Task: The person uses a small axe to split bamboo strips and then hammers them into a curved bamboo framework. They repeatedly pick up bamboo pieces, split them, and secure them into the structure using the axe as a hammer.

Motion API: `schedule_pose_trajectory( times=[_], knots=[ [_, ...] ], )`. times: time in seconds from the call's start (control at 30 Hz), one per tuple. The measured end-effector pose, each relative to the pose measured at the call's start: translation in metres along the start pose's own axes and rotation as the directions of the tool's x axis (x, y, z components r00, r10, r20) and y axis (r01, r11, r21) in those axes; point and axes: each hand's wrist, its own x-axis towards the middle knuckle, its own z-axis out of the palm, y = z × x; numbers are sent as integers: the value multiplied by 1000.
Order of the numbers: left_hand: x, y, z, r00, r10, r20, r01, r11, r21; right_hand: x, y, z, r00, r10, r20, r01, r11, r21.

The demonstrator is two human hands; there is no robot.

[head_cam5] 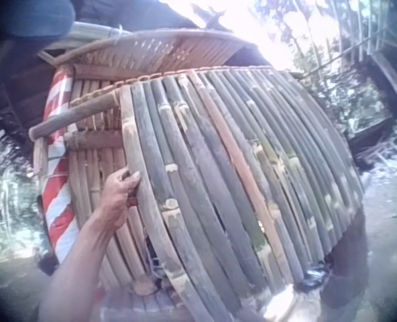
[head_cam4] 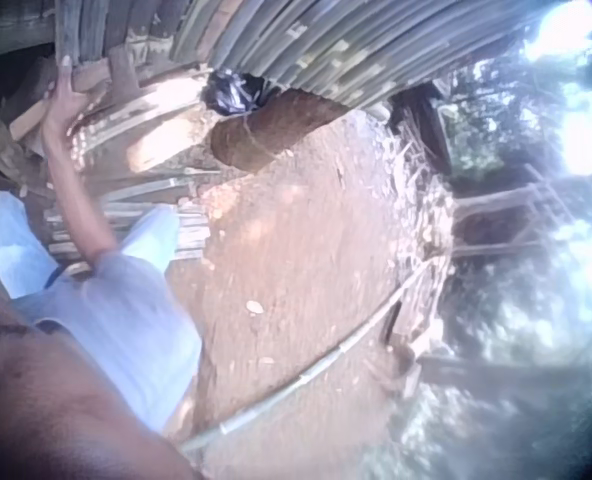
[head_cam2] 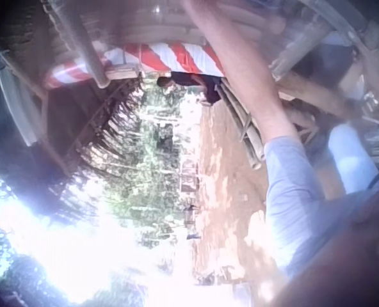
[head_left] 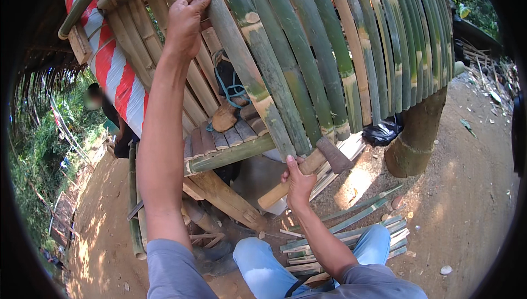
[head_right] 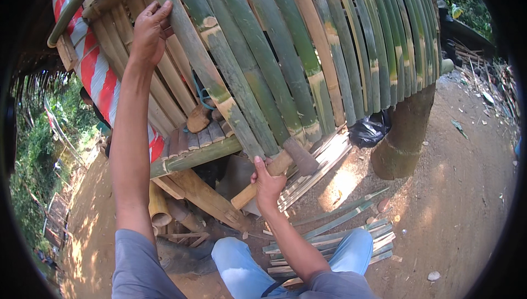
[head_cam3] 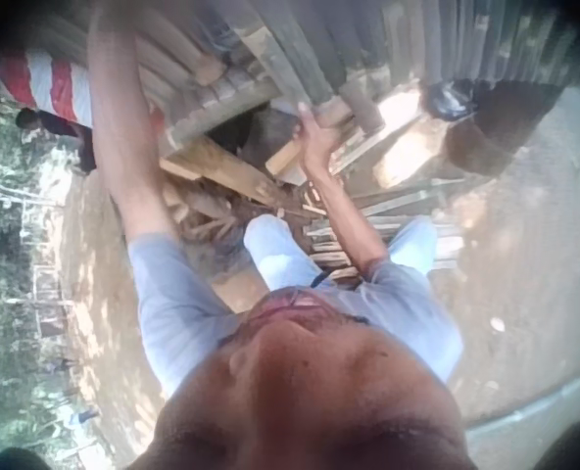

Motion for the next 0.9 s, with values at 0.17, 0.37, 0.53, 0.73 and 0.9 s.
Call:
schedule_pose_trajectory(
  times=[0.17,0.37,0.53,0.73,0.9],
  knots=[
    [6,-5,-2,999,8,35,-7,1000,-15,0,-2,-3,1000,-16,-2,15,999,-49],
    [21,-11,-28,998,-21,62,22,999,-28,0,-2,-1,1000,-1,3,1,1000,-21],
    [23,-12,-29,997,-31,67,34,999,-39,-1,-4,0,999,24,-25,-24,1000,-16],
    [25,-13,-32,998,-13,60,15,999,-35,0,-1,-1,1000,24,5,-24,1000,-10],
    [24,-13,-30,999,-20,37,20,1000,-19,-2,0,3,1000,-11,-17,11,1000,-1]
  ],
)
